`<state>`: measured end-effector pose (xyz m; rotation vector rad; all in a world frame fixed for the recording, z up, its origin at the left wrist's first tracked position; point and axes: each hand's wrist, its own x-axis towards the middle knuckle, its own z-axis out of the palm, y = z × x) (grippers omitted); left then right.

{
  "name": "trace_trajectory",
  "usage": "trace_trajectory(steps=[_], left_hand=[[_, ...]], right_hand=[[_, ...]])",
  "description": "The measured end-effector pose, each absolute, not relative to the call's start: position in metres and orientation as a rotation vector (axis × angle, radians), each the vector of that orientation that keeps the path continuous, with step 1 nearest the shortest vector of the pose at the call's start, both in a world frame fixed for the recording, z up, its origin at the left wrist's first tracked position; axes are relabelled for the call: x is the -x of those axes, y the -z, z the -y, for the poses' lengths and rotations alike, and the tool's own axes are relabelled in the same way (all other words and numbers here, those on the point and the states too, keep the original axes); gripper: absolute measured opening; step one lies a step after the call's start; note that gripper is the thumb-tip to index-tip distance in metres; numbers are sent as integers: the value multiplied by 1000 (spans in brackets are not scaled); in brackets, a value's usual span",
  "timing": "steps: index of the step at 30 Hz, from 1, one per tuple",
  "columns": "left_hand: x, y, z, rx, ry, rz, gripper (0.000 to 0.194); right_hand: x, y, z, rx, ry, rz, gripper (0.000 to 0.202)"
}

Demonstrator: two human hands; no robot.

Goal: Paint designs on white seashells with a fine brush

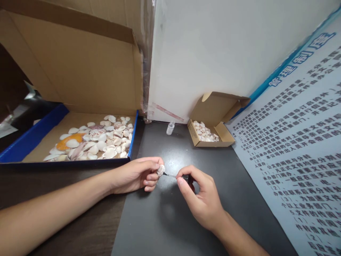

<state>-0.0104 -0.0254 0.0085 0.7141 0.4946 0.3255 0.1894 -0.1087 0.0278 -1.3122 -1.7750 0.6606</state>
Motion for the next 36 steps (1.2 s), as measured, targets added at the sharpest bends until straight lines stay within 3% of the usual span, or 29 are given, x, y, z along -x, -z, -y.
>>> trace_trajectory(steps=[15, 36], left_hand=[[11, -6, 24, -712, -323, -490, 11], [11, -5, 24, -720, -319, -509, 14]], right_hand=[[-191, -24, 108, 1246, -636, 1766, 6], [-189, -28, 107, 1307, -650, 1757, 13]])
